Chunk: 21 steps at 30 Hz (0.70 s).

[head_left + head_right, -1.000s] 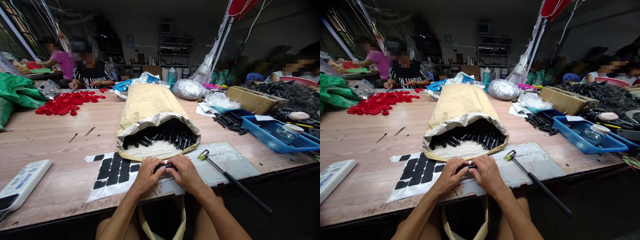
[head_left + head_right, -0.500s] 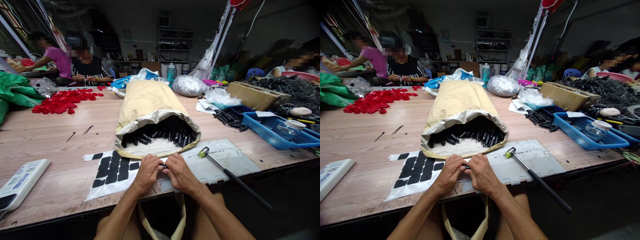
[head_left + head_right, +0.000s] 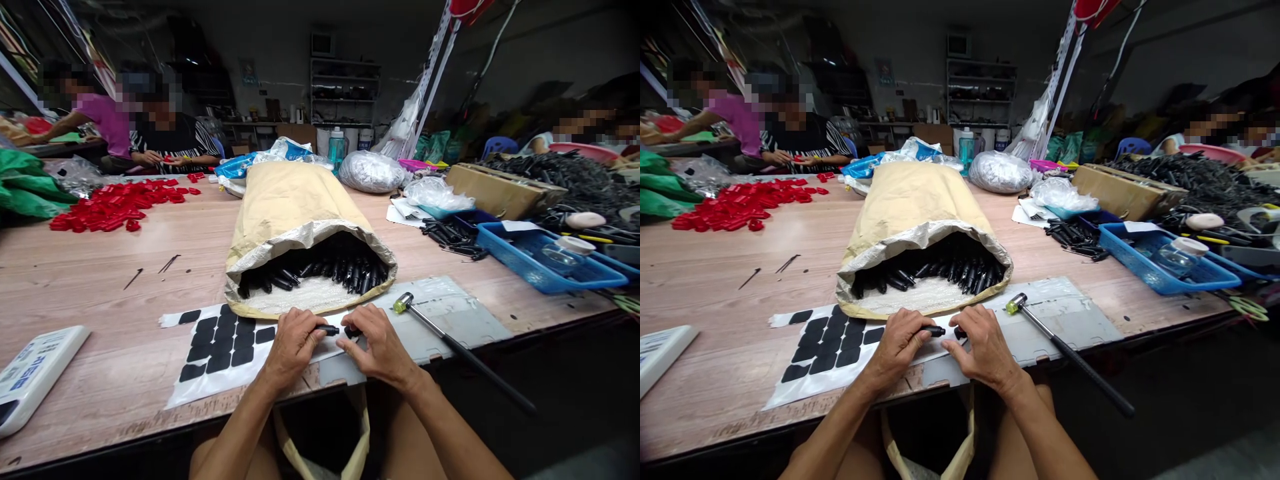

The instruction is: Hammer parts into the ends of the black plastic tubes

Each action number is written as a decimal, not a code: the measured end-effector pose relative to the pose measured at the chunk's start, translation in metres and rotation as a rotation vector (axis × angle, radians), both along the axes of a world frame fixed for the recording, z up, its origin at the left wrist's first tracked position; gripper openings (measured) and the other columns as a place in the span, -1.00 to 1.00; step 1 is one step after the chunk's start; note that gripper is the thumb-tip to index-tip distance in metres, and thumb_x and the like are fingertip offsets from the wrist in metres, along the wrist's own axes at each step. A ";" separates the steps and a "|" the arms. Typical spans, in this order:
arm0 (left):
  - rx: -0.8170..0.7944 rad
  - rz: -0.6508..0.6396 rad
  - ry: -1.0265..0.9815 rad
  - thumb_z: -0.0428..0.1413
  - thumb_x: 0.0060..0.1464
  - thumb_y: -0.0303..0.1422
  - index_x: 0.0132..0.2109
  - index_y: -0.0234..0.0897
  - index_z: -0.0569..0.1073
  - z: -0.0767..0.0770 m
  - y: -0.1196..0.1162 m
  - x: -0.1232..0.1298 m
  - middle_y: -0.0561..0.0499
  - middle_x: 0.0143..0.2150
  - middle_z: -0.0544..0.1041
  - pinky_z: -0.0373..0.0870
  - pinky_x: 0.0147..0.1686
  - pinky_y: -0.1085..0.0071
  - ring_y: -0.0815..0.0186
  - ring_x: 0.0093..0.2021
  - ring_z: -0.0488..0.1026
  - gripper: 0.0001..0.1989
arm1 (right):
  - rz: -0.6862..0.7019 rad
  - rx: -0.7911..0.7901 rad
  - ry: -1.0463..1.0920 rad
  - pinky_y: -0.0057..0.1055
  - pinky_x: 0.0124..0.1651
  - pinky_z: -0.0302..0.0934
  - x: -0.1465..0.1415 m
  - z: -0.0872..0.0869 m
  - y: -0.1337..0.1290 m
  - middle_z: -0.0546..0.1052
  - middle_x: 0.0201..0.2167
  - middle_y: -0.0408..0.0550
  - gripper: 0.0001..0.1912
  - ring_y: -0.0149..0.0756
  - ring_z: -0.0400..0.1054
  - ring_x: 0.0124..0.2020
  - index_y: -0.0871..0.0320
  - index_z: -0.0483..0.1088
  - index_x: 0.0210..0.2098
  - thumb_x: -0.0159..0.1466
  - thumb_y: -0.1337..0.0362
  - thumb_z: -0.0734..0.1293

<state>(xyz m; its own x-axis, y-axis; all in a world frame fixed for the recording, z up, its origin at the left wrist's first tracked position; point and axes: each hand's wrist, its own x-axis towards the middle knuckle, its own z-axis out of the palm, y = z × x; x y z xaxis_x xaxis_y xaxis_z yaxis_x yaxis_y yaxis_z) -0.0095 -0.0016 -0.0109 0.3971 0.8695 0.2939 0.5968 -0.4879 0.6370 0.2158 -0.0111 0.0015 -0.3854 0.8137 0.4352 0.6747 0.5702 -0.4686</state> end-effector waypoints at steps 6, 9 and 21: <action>-0.042 -0.007 0.001 0.06 0.32 -0.28 -0.07 -0.12 0.54 0.002 0.002 0.000 0.02 -0.17 0.57 0.14 0.00 0.16 0.14 -0.08 0.34 -0.83 | -0.063 0.035 -0.022 -0.24 -0.08 0.11 0.016 -0.004 -0.005 0.47 -0.27 -0.07 -0.82 -0.21 0.29 -0.20 0.12 0.40 -0.16 0.27 0.22 0.38; -0.053 0.000 -0.025 0.06 0.31 -0.28 -0.07 -0.16 0.53 0.013 -0.003 0.000 -0.01 -0.15 0.56 0.16 0.02 0.16 0.15 -0.08 0.35 -0.83 | -0.139 0.159 -0.020 -0.24 -0.06 0.13 0.035 -0.008 -0.004 0.49 -0.24 -0.06 -0.81 -0.20 0.31 -0.18 0.11 0.41 -0.10 0.30 0.22 0.35; -0.676 -0.132 0.189 0.00 0.30 -0.12 -0.08 -0.11 0.57 -0.048 -0.111 0.026 -0.02 -0.11 0.63 0.37 -0.08 0.32 0.14 -0.06 0.54 -0.70 | -0.821 0.250 -0.356 -0.28 -0.21 0.04 0.095 -0.039 0.008 0.53 -0.24 -0.02 -0.77 -0.16 0.31 -0.23 0.13 0.44 -0.06 0.39 0.17 0.25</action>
